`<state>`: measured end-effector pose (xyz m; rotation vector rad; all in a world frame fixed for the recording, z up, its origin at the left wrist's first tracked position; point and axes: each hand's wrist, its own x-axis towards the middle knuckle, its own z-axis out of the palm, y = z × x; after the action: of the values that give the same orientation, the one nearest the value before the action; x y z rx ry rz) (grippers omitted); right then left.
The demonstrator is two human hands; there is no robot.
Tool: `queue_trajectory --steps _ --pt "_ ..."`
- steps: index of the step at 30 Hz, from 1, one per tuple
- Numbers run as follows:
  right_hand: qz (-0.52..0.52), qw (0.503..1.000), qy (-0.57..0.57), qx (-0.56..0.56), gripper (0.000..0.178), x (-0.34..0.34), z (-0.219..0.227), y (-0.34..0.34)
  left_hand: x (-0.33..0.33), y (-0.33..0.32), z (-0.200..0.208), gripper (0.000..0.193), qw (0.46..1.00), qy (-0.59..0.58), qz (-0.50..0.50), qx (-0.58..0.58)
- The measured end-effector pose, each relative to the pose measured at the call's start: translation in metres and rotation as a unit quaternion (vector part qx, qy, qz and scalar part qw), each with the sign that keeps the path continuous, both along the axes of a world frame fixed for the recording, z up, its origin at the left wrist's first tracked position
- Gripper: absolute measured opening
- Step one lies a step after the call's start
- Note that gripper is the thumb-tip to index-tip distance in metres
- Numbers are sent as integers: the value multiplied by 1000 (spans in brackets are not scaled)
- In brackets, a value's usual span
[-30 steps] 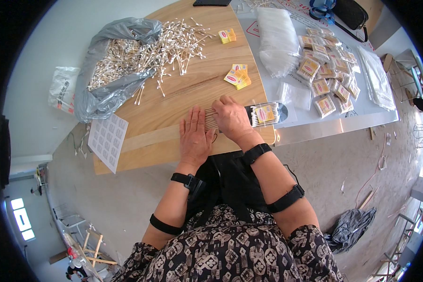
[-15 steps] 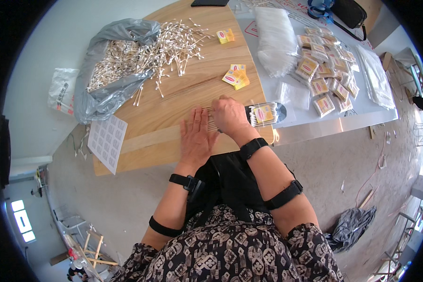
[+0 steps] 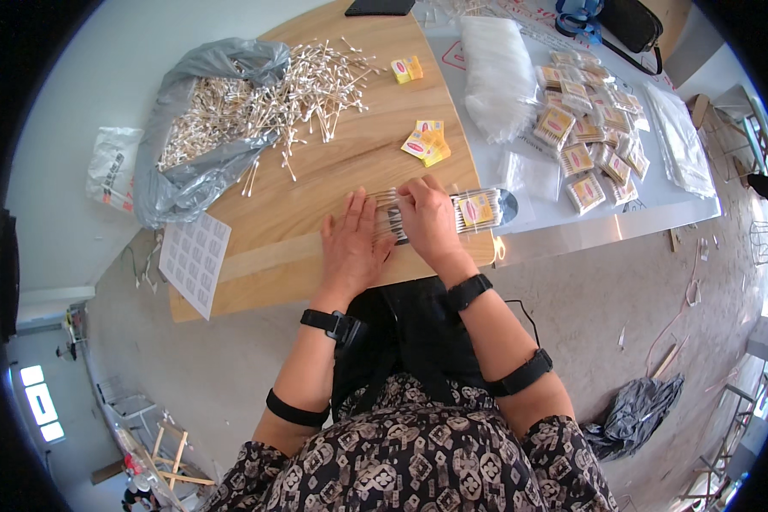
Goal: Counting and arranging cotton swabs and placing them into small plastic bags.
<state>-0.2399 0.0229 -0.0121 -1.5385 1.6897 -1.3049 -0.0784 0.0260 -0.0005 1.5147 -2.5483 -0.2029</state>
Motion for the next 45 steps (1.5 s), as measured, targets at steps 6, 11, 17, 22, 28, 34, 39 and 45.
queue_trajectory --steps 6,11,17,22,28,34,39,45 --pt "-63 989 -124 -38 23 19 -1 27 5 -18 0 66 997 75 -8 -24" --pt "-61 979 -195 -24 23 19 -7 32 -5 0 -2 74 998 15 -49 30" --pt "-70 937 -340 -31 22 22 -14 32 -4 14 0 79 998 -37 -27 44" --pt "-63 933 -352 -37 31 23 -16 28 -2 -3 2 76 998 -29 -49 39" --pt "-45 923 -382 -28 39 24 -15 10 -6 -10 -16 67 878 467 63 81" --pt "-14 880 -473 23 51 33 -12 4 -14 -19 -22 65 693 683 90 212" --pt "-18 969 -244 29 29 7 -15 6 8 -13 -16 57 872 476 62 94" --pt "21 994 103 -22 10 -4 -3 5 2 12 -8 68 999 45 -3 9"
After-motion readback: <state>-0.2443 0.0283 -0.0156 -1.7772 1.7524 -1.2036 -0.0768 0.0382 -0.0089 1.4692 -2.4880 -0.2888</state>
